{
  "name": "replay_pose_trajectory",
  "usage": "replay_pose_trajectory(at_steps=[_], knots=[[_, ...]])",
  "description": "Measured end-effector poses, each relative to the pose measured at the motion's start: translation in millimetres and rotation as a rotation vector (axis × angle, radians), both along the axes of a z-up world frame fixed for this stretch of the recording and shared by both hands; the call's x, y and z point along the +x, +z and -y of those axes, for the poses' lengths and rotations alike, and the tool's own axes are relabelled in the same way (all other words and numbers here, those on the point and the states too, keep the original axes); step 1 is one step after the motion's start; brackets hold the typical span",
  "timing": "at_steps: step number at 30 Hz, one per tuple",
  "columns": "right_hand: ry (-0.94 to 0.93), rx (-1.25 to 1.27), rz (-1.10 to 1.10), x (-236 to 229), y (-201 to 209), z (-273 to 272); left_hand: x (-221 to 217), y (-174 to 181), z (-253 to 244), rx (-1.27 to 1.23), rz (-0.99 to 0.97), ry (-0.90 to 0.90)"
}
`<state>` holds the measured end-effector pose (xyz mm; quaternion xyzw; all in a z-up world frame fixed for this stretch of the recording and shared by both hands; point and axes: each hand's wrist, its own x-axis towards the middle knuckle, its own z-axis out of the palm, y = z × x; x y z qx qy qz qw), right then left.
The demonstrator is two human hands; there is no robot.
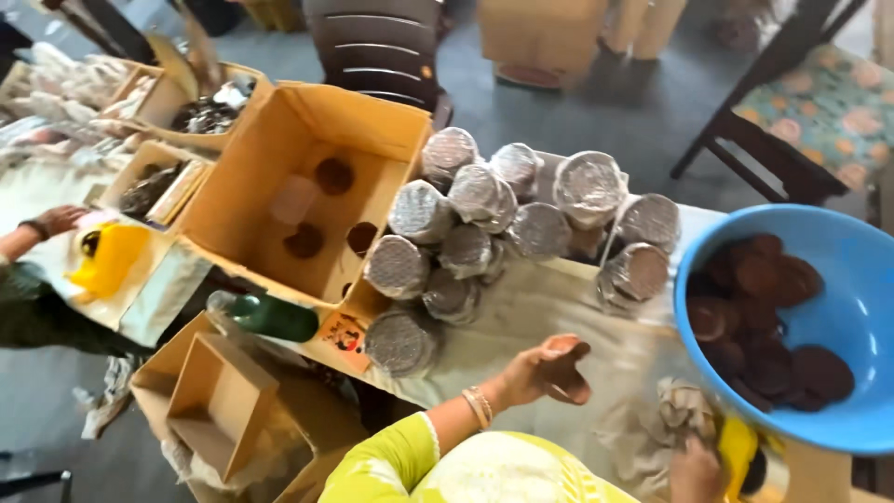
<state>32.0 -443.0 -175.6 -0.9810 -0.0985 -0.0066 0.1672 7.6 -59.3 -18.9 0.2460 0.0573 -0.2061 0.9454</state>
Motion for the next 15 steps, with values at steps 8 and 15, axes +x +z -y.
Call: replay_pose_trajectory(at_steps=[8, 15], knots=[[0.076, 1.480, -0.397, 29.3, 61.8, -91.7, 20.2, -1.3, 18.5, -0.047, -0.005, -0.048], [0.230, 0.733, -0.153, 10.6, 112.8, -181.2, 16.9, -19.2, 28.5, -0.124, 0.017, -0.049]])
